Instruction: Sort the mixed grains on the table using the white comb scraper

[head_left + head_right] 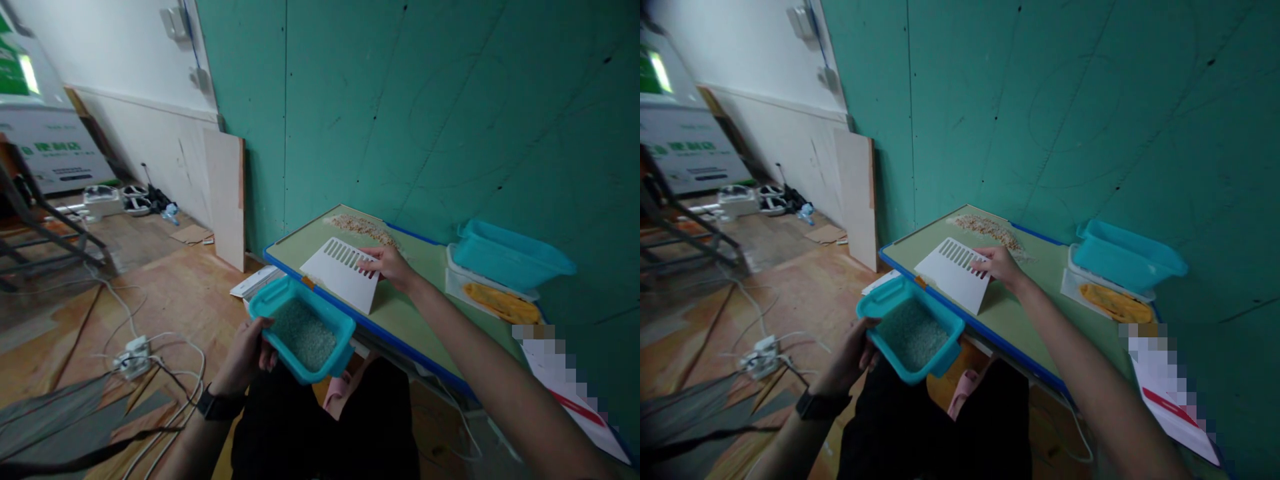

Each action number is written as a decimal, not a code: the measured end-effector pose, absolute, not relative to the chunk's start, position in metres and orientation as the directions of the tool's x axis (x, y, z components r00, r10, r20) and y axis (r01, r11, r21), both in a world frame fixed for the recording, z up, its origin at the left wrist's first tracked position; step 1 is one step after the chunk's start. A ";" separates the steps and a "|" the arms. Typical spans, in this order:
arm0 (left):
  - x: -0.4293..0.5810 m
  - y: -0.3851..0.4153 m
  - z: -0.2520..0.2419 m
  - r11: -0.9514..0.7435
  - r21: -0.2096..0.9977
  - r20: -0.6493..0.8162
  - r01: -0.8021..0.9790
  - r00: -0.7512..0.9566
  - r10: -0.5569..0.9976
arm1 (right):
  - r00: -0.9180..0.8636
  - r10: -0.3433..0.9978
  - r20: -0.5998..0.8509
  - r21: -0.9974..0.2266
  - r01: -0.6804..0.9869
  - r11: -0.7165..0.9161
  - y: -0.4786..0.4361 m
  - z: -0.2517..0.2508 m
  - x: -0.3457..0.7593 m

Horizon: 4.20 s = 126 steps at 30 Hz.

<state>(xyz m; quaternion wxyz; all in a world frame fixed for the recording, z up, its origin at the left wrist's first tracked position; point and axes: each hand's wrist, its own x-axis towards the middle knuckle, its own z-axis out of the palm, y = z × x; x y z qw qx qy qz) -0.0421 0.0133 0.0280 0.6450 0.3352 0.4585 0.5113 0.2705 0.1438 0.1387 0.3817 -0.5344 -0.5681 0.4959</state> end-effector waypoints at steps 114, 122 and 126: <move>-0.045 -0.011 -0.028 0.231 0.896 -0.182 -0.380 0.159 0.970 | -0.472 0.858 0.203 0.179 0.879 0.442 0.052 0.176 0.222; -0.042 -0.012 -0.009 0.257 0.930 -0.217 -0.261 0.174 0.961 | -0.280 0.847 0.452 -0.021 0.946 0.324 0.058 0.196 0.300; -0.041 -0.013 0.000 0.278 0.930 -0.244 -0.240 0.161 0.956 | -0.199 0.830 0.521 -0.149 0.936 0.318 0.051 0.190 0.353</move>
